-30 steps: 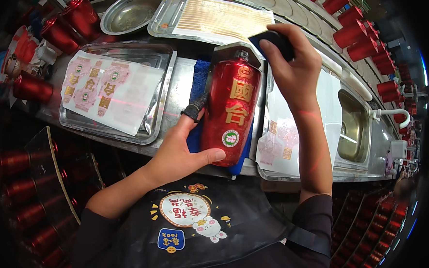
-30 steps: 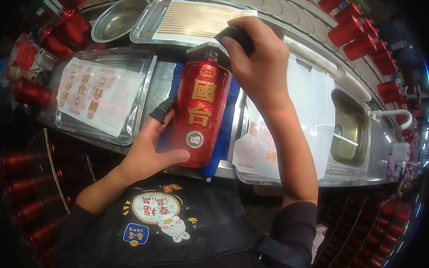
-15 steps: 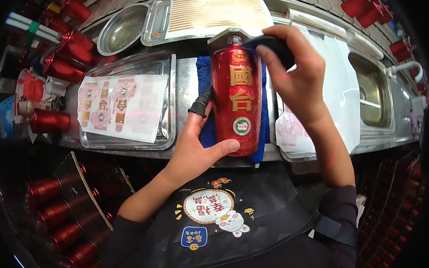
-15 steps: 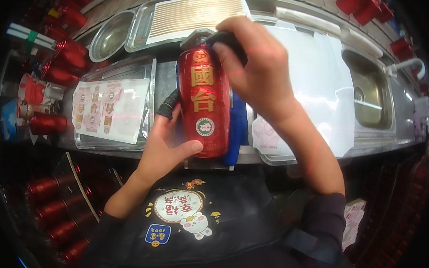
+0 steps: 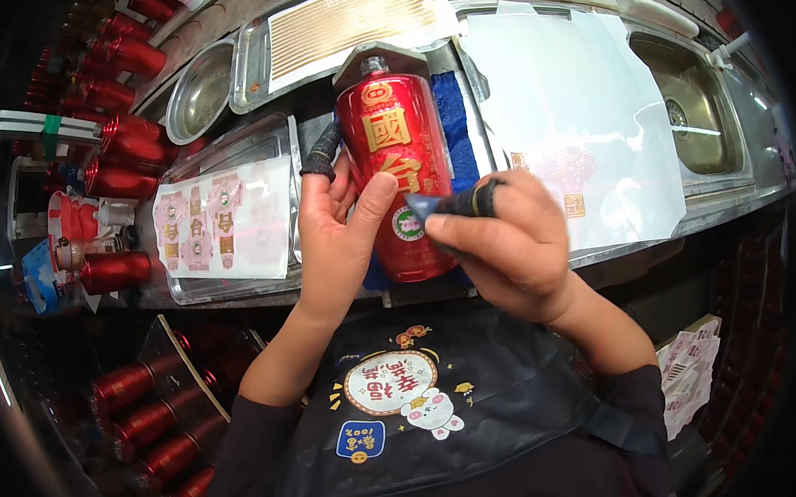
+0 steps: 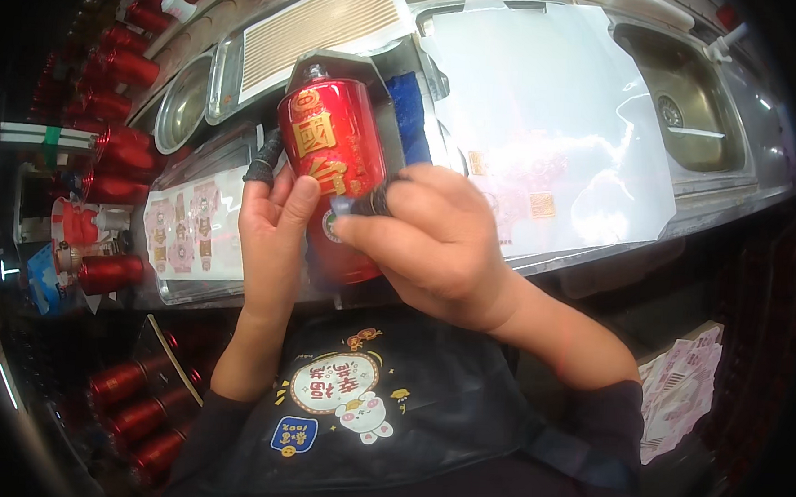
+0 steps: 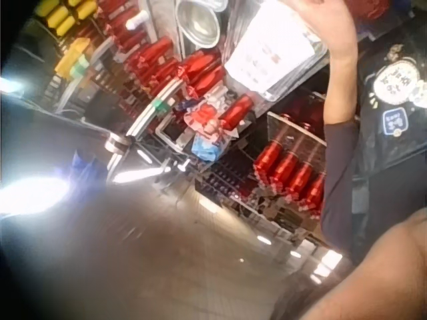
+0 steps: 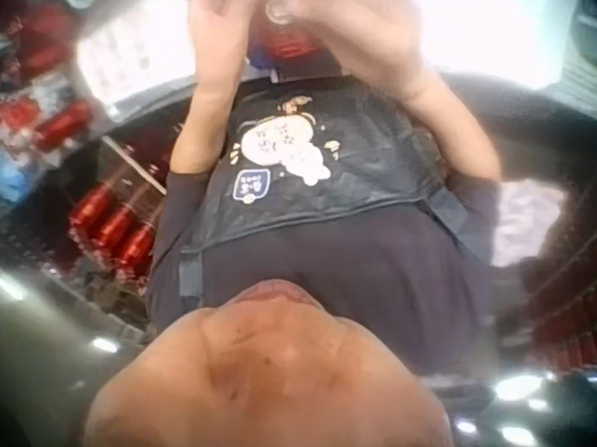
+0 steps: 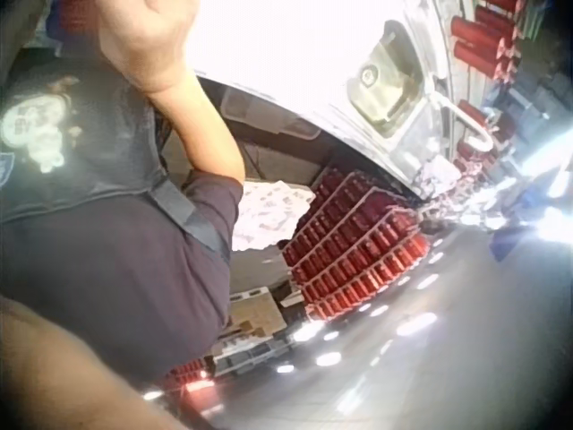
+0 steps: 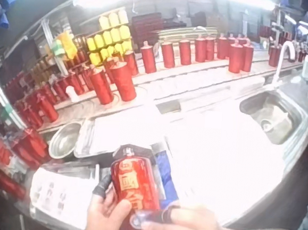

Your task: The person applies a sticker label to a red cylindrical can, smooths it with a blue cloth, and uses a wooden stick to press the edges. They repeat this process on multiple cans, placing finished cans on a nearby tray.

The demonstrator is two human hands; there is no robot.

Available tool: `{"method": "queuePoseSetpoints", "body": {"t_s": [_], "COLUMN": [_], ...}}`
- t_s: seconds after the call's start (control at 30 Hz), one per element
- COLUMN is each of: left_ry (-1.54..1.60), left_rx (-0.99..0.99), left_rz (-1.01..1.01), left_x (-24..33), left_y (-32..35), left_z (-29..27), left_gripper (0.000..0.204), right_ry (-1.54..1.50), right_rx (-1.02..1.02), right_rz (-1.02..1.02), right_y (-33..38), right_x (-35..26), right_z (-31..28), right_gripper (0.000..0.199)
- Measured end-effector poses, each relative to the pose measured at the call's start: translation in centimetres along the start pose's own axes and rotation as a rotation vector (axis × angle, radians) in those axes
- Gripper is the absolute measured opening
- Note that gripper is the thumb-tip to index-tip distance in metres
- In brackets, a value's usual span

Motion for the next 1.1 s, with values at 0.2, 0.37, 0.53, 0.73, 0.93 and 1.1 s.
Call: {"method": "queuePoseSetpoints", "body": {"t_s": [0.2, 0.37, 0.53, 0.73, 0.93, 1.1], "left_ry": [0.046, 0.093, 0.051, 0.071, 0.066, 0.086], "left_rx": [-0.034, -0.039, -0.038, -0.039, -0.096, -0.074], "left_rz": [-0.012, -0.027, -0.018, -0.022, -0.023, -0.004], "left_x": [-0.3, 0.1, 0.0, 0.1, -0.4, -0.5], "left_y": [-0.2, -0.1, -0.1, 0.0, -0.1, -0.2], "left_z": [-0.1, 0.3, 0.1, 0.0, -0.1, -0.6], "left_gripper": [0.048, 0.048, 0.051, 0.046, 0.056, 0.048], "right_ry": [-0.297, -0.357, -0.464, -0.248, -0.183, -0.238], "right_rx": [-0.030, 0.229, 0.168, 0.283, 0.082, -0.047], "right_rz": [0.438, 0.963, 0.816, 0.760, 0.035, 0.543], "right_y": [2.1, 1.0, 0.8, 0.6, 2.2, 1.3], "right_x": [-0.1, 8.4, 5.7, 7.4, -1.3, -0.1], "right_z": [-0.2, 1.5, 1.5, 0.8, -0.2, -1.3], "right_gripper": [0.030, 0.023, 0.024, 0.026, 0.035, 0.025]}}
Point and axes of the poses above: each hand's wrist, its own y-axis away from the middle knuckle, its own z-axis out of the palm, x = y × z, the point moved 6 cm from there along -y, towards the middle knuckle, and after that the axes turned 15 degrees about x, right-handed, at the moved point
